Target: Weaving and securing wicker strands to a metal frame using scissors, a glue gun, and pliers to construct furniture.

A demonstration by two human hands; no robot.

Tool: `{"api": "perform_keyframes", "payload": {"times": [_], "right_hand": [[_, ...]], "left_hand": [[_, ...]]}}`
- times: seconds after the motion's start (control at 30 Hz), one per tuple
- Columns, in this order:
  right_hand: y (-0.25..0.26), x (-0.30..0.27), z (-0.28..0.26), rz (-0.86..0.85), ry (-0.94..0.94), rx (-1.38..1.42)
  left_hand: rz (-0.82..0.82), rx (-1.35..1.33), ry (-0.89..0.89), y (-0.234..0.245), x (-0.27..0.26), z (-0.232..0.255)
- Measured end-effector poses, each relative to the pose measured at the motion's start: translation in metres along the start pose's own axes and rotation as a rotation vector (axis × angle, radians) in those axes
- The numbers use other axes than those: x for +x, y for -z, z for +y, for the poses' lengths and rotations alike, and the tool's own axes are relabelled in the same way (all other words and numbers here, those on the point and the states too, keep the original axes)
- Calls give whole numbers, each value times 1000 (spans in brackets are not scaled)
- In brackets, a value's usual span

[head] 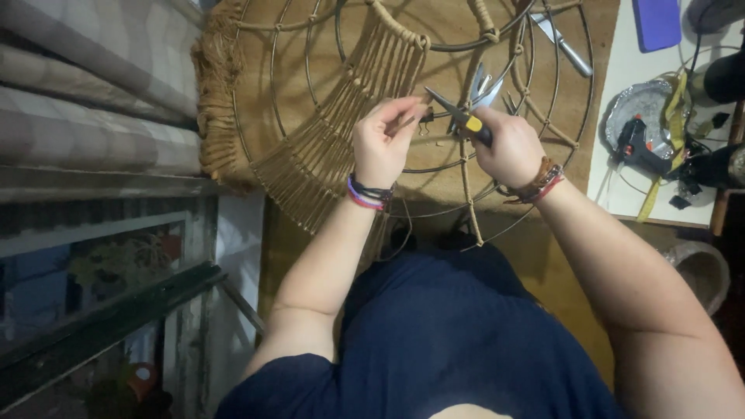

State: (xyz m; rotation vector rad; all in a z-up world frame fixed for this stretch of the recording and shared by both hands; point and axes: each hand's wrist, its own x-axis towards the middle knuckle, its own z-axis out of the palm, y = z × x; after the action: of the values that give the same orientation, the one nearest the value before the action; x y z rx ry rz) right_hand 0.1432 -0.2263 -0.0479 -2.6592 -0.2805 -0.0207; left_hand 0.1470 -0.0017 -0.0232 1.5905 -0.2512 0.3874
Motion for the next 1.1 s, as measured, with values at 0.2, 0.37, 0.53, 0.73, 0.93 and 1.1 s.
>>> {"api": "perform_keyframes", "payload": {"times": [0.2, 0.37, 0.53, 0.73, 0.93, 1.1], "right_hand": [[28, 3, -11, 9, 175, 74], [43, -1, -15, 305, 351, -319], [50, 2, -16, 461, 401, -503], [52, 4, -23, 508, 406, -520], [15, 13, 24, 454, 416, -614], [26, 7, 5, 406, 356, -482]], "left_hand": [[-15, 92, -24, 5, 1, 13], [-22, 202, -89, 3, 1, 21], [-65, 305, -154, 1, 3, 22], [-64, 302, -118, 0, 3, 31], [-84, 257, -68, -1, 4, 36], [-100, 291, -84, -1, 6, 37]]}}
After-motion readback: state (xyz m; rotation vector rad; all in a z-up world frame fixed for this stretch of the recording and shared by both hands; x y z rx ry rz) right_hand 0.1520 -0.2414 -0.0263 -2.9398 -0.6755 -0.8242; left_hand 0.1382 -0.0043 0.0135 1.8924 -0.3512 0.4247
